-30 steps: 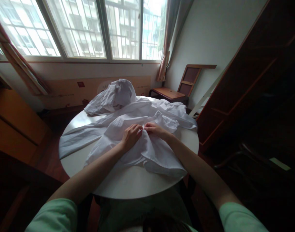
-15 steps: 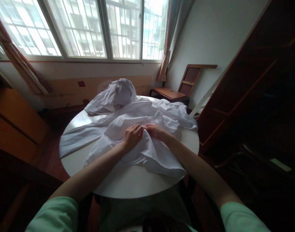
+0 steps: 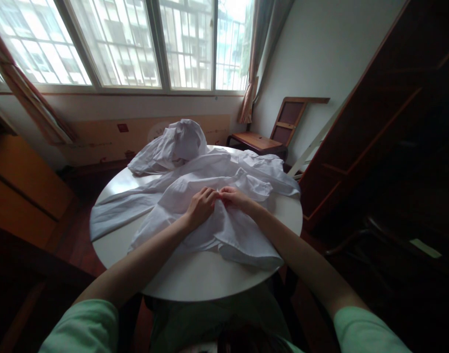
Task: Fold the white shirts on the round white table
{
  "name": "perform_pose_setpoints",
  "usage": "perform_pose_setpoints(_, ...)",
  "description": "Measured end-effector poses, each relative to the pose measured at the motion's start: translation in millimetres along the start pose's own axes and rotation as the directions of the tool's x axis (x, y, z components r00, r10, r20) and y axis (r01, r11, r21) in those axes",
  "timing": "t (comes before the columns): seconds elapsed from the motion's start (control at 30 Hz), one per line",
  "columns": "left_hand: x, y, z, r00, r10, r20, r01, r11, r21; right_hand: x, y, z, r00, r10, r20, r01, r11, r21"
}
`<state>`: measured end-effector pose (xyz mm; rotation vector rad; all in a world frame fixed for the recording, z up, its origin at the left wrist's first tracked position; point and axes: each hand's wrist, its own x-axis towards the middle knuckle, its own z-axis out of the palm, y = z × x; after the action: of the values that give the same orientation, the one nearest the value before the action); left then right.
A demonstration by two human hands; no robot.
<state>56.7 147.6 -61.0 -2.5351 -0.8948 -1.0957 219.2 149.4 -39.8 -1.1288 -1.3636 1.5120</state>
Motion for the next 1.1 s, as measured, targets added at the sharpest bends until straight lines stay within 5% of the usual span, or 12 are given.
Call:
perform_pose_setpoints(0.37, 1, 0, -1.8, 0.977, 0.161, 0.141, -0.165, 0.986, 0.019, 7, 8, -6, 0.990, 0.117, 0.074, -0.114, 0.993, -0.032)
perform_pose_setpoints(0.57, 10, 1, -13.3, 0.958, 0.085, 0.273, -0.001, 0.956, -0.294, 7, -1, -12, 0.984, -0.065, -0.166, 0.046, 0.993, -0.112)
perform_pose_setpoints(0.7, 12, -6, -23.8, 0.806, 0.166, 0.569, 0.204, 0.824, -0.529, 3, -12, -21, 0.935, -0.137, -0.326, 0.066, 0.974, -0.218)
perform_pose_setpoints(0.8, 14, -15, -32.4, 0.652, 0.264, 0.711, 0.392, 0.686, -0.614, 1, -13, -23, 0.902, -0.301, -0.310, 0.161, 0.899, -0.406)
perform_pose_setpoints(0.83, 14, -17, -33.9, 0.631, 0.269, 0.728, 0.443, 0.645, -0.623, 0, -13, -21, 0.883, -0.383, -0.272, 0.224, 0.852, -0.474)
perform_pose_setpoints(0.93, 15, -21, -31.3, 0.726, 0.108, 0.679, 0.494, 0.606, -0.624, -1, -7, -16, 0.825, -0.563, -0.058, 0.406, 0.660, -0.632)
perform_pose_setpoints(1.0, 13, -21, -25.0, 0.805, -0.017, 0.593, 0.448, 0.673, -0.589, 1, -2, -13, 0.810, -0.580, 0.086, 0.471, 0.557, -0.683)
perform_pose_setpoints(1.1, 8, -21, -16.5, 0.845, -0.075, 0.530, 0.356, 0.818, -0.452, 4, 5, -14, 0.834, -0.508, 0.216, 0.481, 0.476, -0.736)
